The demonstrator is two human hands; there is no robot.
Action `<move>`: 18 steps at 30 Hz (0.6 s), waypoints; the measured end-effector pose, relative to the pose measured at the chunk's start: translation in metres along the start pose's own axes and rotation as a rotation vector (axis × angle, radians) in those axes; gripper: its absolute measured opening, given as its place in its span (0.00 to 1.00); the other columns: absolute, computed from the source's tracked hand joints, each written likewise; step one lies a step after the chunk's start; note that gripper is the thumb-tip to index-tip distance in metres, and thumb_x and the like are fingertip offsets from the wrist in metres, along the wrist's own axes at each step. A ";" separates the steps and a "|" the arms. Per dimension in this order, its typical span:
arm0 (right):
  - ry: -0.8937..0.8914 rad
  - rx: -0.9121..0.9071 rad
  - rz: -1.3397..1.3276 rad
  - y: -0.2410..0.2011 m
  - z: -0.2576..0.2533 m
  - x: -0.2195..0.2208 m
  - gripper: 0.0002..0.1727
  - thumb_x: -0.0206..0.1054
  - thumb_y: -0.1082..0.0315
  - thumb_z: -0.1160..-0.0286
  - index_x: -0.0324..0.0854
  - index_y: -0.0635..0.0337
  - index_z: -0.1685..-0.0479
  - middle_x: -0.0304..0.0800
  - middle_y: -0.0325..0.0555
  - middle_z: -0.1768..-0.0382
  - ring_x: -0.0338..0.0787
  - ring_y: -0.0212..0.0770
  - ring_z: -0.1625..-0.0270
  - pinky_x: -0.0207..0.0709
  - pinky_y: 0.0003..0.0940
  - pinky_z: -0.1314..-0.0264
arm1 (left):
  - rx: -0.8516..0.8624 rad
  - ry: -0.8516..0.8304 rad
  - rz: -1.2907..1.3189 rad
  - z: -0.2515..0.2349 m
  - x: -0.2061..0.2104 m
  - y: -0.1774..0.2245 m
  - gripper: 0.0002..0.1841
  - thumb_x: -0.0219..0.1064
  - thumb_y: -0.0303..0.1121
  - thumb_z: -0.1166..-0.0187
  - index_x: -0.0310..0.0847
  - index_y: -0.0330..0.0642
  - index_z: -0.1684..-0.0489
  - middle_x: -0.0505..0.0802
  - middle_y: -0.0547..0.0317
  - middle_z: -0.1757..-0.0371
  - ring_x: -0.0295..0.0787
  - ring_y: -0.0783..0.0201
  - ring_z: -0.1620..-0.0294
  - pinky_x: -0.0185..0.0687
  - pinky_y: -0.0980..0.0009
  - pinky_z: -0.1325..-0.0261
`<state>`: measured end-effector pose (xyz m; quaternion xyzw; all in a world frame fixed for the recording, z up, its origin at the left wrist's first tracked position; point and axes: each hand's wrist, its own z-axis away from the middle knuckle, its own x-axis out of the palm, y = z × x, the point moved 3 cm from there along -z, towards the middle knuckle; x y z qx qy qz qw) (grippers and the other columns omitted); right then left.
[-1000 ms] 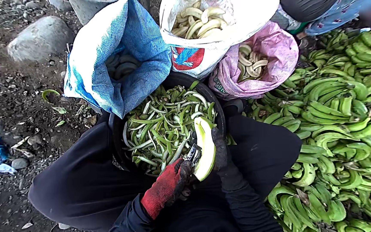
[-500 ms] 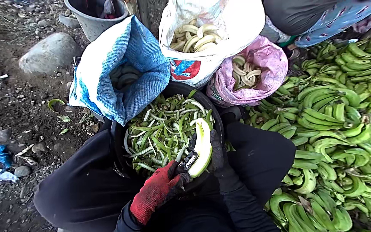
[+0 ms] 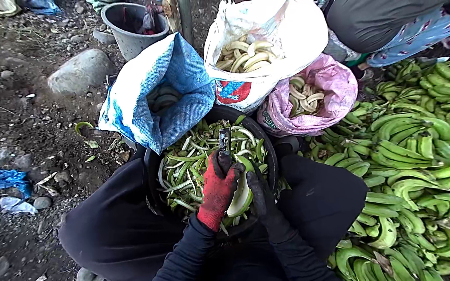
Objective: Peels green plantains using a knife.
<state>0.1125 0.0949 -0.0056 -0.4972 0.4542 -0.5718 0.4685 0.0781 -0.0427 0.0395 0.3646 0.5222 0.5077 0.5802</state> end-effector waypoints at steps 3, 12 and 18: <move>-0.016 0.000 0.006 0.004 0.001 -0.001 0.39 0.55 0.52 0.14 0.55 0.71 0.12 0.74 0.54 0.20 0.77 0.32 0.22 0.73 0.28 0.21 | 0.002 0.046 -0.043 0.004 0.004 0.001 0.32 0.74 0.37 0.28 0.73 0.38 0.23 0.93 0.52 0.53 0.91 0.64 0.56 0.88 0.61 0.48; 0.022 0.102 -0.108 0.007 0.002 -0.004 0.38 0.55 0.49 0.15 0.58 0.64 0.11 0.77 0.51 0.23 0.80 0.36 0.25 0.78 0.33 0.24 | 0.067 0.002 0.271 0.003 0.007 -0.013 0.28 0.76 0.29 0.33 0.75 0.30 0.32 0.93 0.53 0.55 0.92 0.67 0.56 0.91 0.68 0.48; 0.046 0.131 -0.132 0.001 0.000 -0.002 0.40 0.56 0.46 0.16 0.58 0.63 0.11 0.78 0.52 0.24 0.82 0.39 0.26 0.79 0.36 0.25 | 0.124 0.028 0.299 0.005 0.000 -0.015 0.28 0.76 0.31 0.33 0.75 0.30 0.33 0.93 0.56 0.56 0.92 0.68 0.55 0.90 0.70 0.48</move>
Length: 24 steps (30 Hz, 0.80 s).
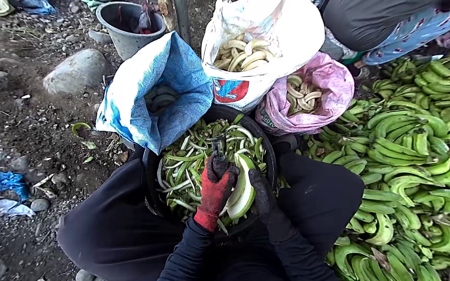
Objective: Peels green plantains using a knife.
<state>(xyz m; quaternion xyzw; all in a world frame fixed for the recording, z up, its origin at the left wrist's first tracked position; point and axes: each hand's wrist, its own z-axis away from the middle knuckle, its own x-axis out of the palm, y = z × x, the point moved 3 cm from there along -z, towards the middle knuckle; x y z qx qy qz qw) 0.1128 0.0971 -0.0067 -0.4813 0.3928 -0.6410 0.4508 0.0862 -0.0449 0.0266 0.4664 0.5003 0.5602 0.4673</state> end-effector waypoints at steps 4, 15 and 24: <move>-0.061 -0.168 0.113 -0.001 0.002 0.003 0.41 0.58 0.50 0.16 0.56 0.70 0.12 0.71 0.55 0.18 0.76 0.37 0.21 0.75 0.33 0.20 | -0.032 0.015 -0.030 -0.004 -0.002 0.008 0.27 0.76 0.33 0.31 0.77 0.34 0.33 0.94 0.55 0.53 0.92 0.66 0.53 0.90 0.68 0.48; -0.127 -0.274 0.190 -0.011 0.002 -0.001 0.43 0.64 0.52 0.19 0.54 0.73 0.12 0.69 0.58 0.17 0.75 0.39 0.19 0.73 0.33 0.18 | -0.157 0.080 0.000 -0.005 0.007 0.000 0.28 0.74 0.27 0.31 0.74 0.32 0.29 0.92 0.51 0.55 0.92 0.66 0.58 0.91 0.68 0.50; -0.068 -0.172 0.057 -0.025 -0.007 -0.007 0.41 0.59 0.47 0.17 0.58 0.65 0.11 0.72 0.51 0.18 0.78 0.38 0.23 0.76 0.34 0.22 | -0.036 -0.159 0.090 0.014 -0.009 0.011 0.27 0.75 0.26 0.35 0.76 0.28 0.34 0.94 0.54 0.54 0.94 0.65 0.55 0.93 0.67 0.48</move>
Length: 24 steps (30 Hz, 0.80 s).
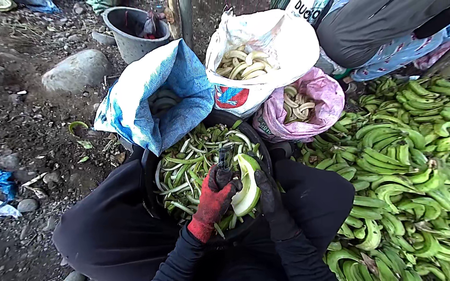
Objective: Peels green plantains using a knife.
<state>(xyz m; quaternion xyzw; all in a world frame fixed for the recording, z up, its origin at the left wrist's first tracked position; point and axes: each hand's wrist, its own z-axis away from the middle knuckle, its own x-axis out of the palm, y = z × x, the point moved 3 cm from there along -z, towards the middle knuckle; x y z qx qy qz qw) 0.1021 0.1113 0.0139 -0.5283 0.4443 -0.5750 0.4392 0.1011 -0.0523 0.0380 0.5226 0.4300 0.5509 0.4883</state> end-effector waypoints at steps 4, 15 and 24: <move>-0.077 0.073 -0.106 -0.001 0.003 0.009 0.41 0.63 0.45 0.20 0.63 0.68 0.16 0.84 0.49 0.31 0.87 0.36 0.34 0.83 0.34 0.30 | -0.232 -0.109 0.259 0.005 -0.016 0.003 0.28 0.78 0.30 0.36 0.75 0.31 0.36 0.92 0.50 0.62 0.91 0.60 0.73 0.92 0.65 0.68; -0.070 0.211 -0.444 0.003 -0.022 -0.028 0.49 0.71 0.32 0.33 0.67 0.65 0.24 0.89 0.57 0.44 0.92 0.47 0.49 0.89 0.43 0.45 | -0.210 -0.153 0.738 0.007 -0.059 0.001 0.23 0.75 0.28 0.30 0.77 0.41 0.36 0.92 0.50 0.63 0.94 0.57 0.67 0.95 0.57 0.59; -0.027 0.078 -0.981 -0.011 -0.027 -0.009 0.41 0.55 0.28 0.25 0.73 0.50 0.25 0.86 0.60 0.35 0.87 0.62 0.33 0.78 0.68 0.32 | -0.563 -0.036 0.167 0.022 -0.024 -0.021 0.24 0.68 0.42 0.19 0.72 0.37 0.31 0.91 0.46 0.64 0.92 0.53 0.73 0.95 0.56 0.68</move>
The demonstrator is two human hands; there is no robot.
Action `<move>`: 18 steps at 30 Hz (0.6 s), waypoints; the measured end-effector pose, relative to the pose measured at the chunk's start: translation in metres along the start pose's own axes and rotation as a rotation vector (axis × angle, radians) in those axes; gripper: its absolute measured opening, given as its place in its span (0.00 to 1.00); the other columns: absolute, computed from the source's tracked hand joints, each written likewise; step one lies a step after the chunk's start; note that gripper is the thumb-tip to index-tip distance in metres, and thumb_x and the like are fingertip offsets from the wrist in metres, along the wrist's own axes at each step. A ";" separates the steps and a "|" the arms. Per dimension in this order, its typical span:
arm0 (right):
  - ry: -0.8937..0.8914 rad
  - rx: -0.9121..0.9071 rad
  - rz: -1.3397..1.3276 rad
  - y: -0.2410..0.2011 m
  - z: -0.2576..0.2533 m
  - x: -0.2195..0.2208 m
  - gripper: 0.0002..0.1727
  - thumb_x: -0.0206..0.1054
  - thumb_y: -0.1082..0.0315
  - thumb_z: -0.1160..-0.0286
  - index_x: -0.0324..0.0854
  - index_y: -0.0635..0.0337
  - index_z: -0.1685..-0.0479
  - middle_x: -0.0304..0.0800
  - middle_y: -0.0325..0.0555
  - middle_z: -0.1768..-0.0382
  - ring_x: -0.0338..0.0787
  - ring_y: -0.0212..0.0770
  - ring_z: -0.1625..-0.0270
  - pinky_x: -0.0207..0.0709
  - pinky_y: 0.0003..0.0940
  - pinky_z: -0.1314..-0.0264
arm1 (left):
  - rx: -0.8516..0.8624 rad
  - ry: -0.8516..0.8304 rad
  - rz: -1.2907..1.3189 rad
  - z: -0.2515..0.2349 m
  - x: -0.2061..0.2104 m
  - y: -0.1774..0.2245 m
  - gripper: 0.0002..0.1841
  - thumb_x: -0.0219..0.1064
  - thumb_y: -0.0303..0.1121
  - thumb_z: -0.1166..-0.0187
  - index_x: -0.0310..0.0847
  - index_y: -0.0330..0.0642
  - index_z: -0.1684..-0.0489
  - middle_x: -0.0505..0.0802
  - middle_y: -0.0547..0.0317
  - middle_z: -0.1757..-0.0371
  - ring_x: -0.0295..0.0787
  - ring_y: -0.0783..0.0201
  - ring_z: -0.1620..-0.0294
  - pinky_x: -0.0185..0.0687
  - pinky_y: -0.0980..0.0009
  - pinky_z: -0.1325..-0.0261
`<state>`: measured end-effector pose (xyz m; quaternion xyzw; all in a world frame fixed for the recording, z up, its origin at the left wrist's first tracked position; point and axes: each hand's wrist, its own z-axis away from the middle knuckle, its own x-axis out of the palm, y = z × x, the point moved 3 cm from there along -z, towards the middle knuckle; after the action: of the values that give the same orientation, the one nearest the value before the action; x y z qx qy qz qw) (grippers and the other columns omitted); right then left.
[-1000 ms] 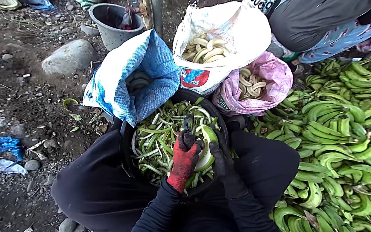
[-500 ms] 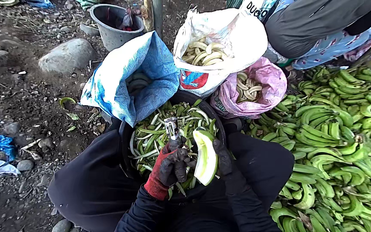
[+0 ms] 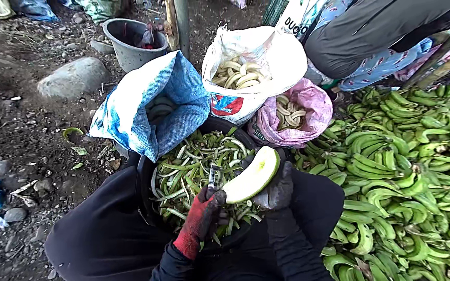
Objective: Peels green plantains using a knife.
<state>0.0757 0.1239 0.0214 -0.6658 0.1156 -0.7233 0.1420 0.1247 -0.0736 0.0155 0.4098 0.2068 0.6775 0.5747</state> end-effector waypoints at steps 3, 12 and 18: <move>-0.015 0.065 -0.012 0.011 0.005 0.000 0.43 0.49 0.24 0.25 0.82 0.53 0.35 0.89 0.59 0.39 0.87 0.61 0.34 0.80 0.65 0.33 | 0.006 -0.055 0.174 -0.004 0.018 -0.001 0.17 0.70 0.35 0.20 0.73 0.34 0.44 0.88 0.48 0.71 0.90 0.55 0.75 0.94 0.57 0.68; -0.056 0.651 0.353 0.010 0.037 0.018 0.20 0.54 0.53 0.12 0.82 0.56 0.39 0.93 0.51 0.51 0.94 0.45 0.52 0.91 0.45 0.51 | 0.576 -0.330 -1.063 -0.020 0.021 0.087 0.26 0.72 0.39 0.27 0.82 0.47 0.26 0.92 0.52 0.37 0.89 0.57 0.37 0.80 0.49 0.31; -0.012 0.560 0.367 0.005 0.025 0.020 0.32 0.38 0.40 0.09 0.70 0.54 0.27 0.91 0.55 0.45 0.94 0.51 0.54 0.91 0.47 0.59 | 0.683 -0.018 -1.108 -0.006 0.004 0.077 0.29 0.55 0.58 0.15 0.77 0.54 0.21 0.95 0.57 0.49 0.93 0.57 0.52 0.87 0.47 0.47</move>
<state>0.0992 0.1125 0.0400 -0.5732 0.0295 -0.6855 0.4480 0.0733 -0.0882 0.0716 0.4076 0.5864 0.1734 0.6782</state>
